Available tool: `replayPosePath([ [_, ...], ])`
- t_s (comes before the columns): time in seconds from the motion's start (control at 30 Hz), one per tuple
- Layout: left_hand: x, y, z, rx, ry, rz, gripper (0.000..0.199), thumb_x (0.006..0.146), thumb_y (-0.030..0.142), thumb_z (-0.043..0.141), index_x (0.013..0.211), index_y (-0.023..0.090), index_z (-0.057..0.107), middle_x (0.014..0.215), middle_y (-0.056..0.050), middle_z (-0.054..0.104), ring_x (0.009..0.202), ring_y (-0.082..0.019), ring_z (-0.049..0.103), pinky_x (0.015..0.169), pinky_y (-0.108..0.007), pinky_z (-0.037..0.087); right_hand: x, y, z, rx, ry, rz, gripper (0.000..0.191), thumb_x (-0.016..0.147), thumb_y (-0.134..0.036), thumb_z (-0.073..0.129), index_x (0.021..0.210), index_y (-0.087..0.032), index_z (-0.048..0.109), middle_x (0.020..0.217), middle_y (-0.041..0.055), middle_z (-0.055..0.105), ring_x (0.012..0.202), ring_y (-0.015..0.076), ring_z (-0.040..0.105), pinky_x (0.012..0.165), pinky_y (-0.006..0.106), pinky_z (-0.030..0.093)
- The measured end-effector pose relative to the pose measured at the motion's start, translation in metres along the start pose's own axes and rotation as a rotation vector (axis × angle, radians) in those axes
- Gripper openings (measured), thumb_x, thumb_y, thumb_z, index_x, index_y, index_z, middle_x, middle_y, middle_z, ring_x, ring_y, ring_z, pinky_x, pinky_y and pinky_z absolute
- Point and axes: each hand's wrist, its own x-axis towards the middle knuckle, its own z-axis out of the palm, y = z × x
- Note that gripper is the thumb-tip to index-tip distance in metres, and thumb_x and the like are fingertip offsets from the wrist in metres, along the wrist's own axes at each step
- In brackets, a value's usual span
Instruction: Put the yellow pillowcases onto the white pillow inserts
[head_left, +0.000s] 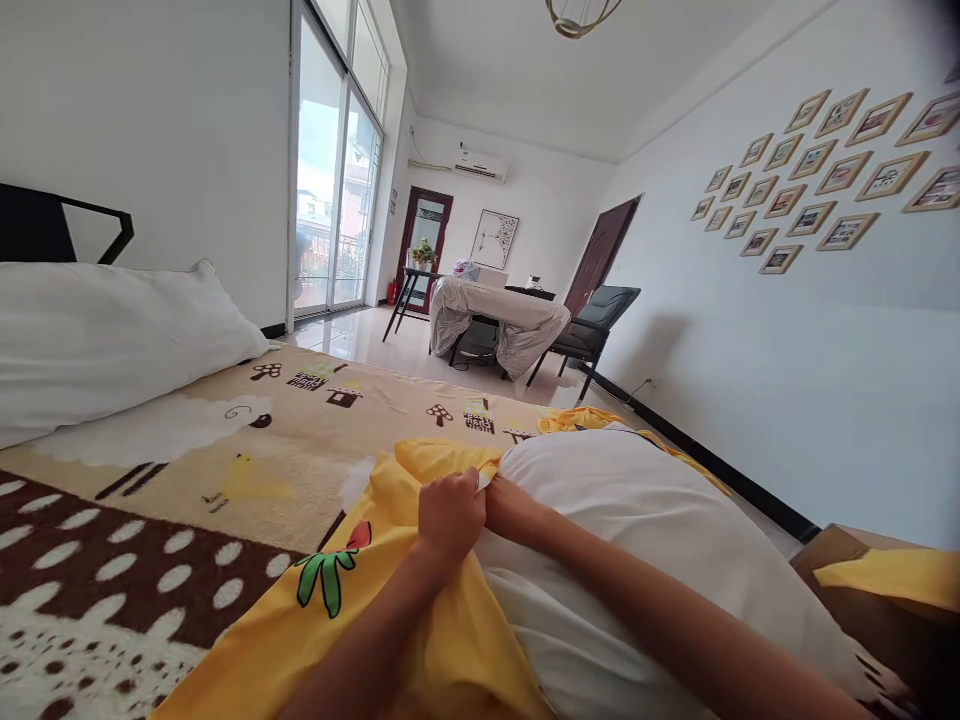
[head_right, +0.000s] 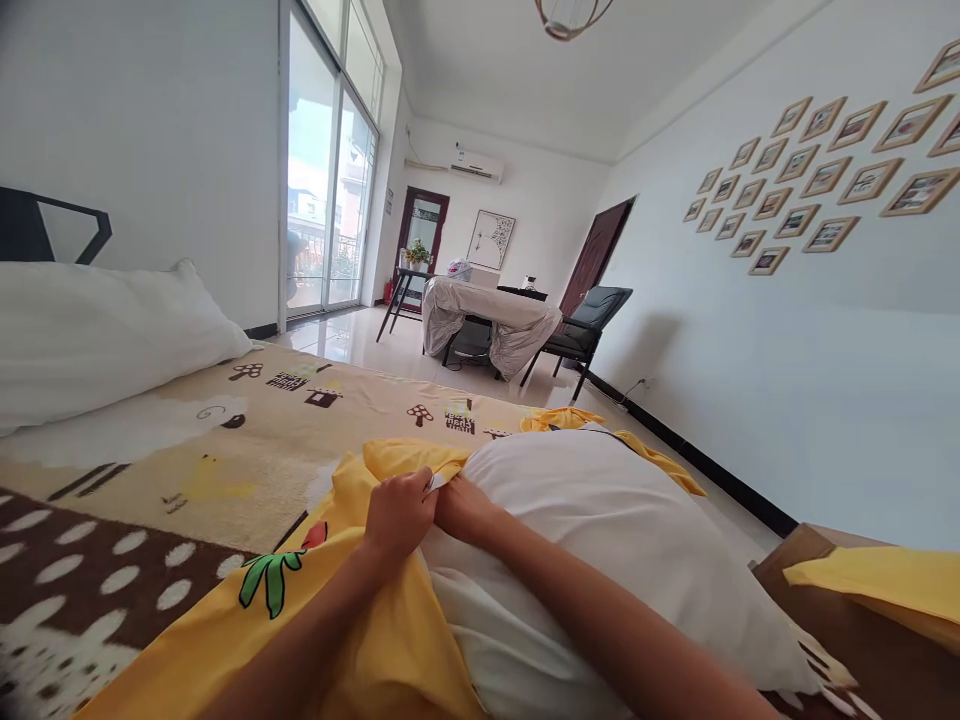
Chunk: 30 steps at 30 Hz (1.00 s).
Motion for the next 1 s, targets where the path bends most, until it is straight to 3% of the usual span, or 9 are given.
replayPosePath([
  [0.1,0.004,-0.007,-0.001,-0.005,-0.009,-0.029,0.02,0.089,0.029,0.042,0.089,0.02,0.059,0.085,-0.008,0.069,0.083,-0.023,0.064,0.066,-0.031,0.041,-0.055,0.003,-0.03,0.051,0.033,-0.033,0.032,0.094,-0.025,0.043,0.122,-0.018,0.058,0.124,0.0111,0.059,0.113,0.0204,0.054,0.098,0.035,0.043],
  [0.2,0.006,-0.009,-0.002,-0.005,-0.021,-0.009,0.02,0.089,0.027,0.041,0.09,0.019,0.06,0.088,-0.008,0.067,0.084,-0.022,0.063,0.069,-0.031,0.042,-0.129,-0.002,-0.044,-0.012,0.067,-0.041,0.048,0.091,-0.034,0.049,0.138,-0.033,0.042,0.145,0.0046,0.042,0.127,0.0241,0.045,0.102,0.044,0.04],
  [0.33,-0.001,0.004,-0.011,-0.004,0.041,0.125,0.016,0.087,0.021,0.045,0.091,0.019,0.06,0.105,-0.009,0.061,0.1,-0.022,0.055,0.082,-0.032,0.042,-0.211,-0.016,-0.016,-0.266,0.24,-0.185,0.06,0.087,-0.025,0.05,0.144,-0.032,0.034,0.139,0.0014,0.049,0.128,0.0191,0.045,0.099,0.037,0.043],
  [0.43,-0.019,0.022,-0.023,-0.066,0.004,0.431,0.016,0.086,0.02,0.045,0.083,0.019,0.061,0.094,-0.007,0.063,0.092,-0.02,0.057,0.082,-0.03,0.043,-0.233,-0.02,0.02,-0.421,0.352,-0.154,0.065,0.084,-0.014,0.046,0.146,-0.027,0.031,0.138,0.0007,0.051,0.13,0.0168,0.043,0.092,0.032,0.045],
  [0.53,-0.043,0.034,-0.029,-0.007,-0.269,0.666,0.024,0.087,0.026,0.045,0.072,0.018,0.063,0.079,-0.006,0.066,0.076,-0.019,0.061,0.074,-0.031,0.044,-0.223,-0.011,0.04,-0.399,0.359,-0.02,0.067,0.083,-0.011,0.044,0.146,-0.027,0.03,0.142,0.0042,0.046,0.129,0.0227,0.043,0.097,0.039,0.039],
  [0.6,-0.057,0.034,-0.029,0.087,-0.418,0.668,0.032,0.087,0.035,0.045,0.071,0.016,0.066,0.077,-0.01,0.069,0.074,-0.023,0.064,0.07,-0.033,0.045,-0.206,-0.001,0.044,-0.291,0.35,-0.016,0.066,0.083,-0.012,0.046,0.145,-0.03,0.031,0.143,0.0055,0.046,0.129,0.0239,0.043,0.101,0.043,0.034],
  [0.7,-0.073,0.032,-0.028,0.2,-0.524,0.591,0.043,0.084,0.05,0.047,0.074,0.015,0.07,0.078,-0.014,0.07,0.077,-0.029,0.066,0.068,-0.036,0.047,-0.173,0.009,0.042,-0.147,0.324,-0.086,0.054,0.086,-0.017,0.049,0.139,-0.029,0.043,0.134,0.0073,0.055,0.123,0.0232,0.047,0.099,0.043,0.034],
  [0.87,-0.091,0.064,-0.026,0.303,-0.565,0.599,0.041,0.071,0.053,0.059,0.082,0.015,0.07,0.08,-0.014,0.071,0.072,-0.03,0.066,0.06,-0.035,0.048,-0.122,0.008,0.018,0.001,0.228,-0.149,0.028,0.086,-0.015,0.051,0.107,-0.02,0.068,0.091,0.0079,0.071,0.088,0.0194,0.061,0.082,0.033,0.042],
  [1.0,-0.095,0.108,-0.022,0.208,-0.373,0.637,0.025,0.078,0.034,0.05,0.086,0.016,0.066,0.083,-0.012,0.071,0.073,-0.026,0.066,0.059,-0.032,0.047,-0.098,0.008,-0.005,0.411,0.274,0.022,0.03,0.079,-0.011,0.054,0.102,-0.018,0.071,0.089,0.0071,0.071,0.083,0.0188,0.061,0.078,0.03,0.043],
])
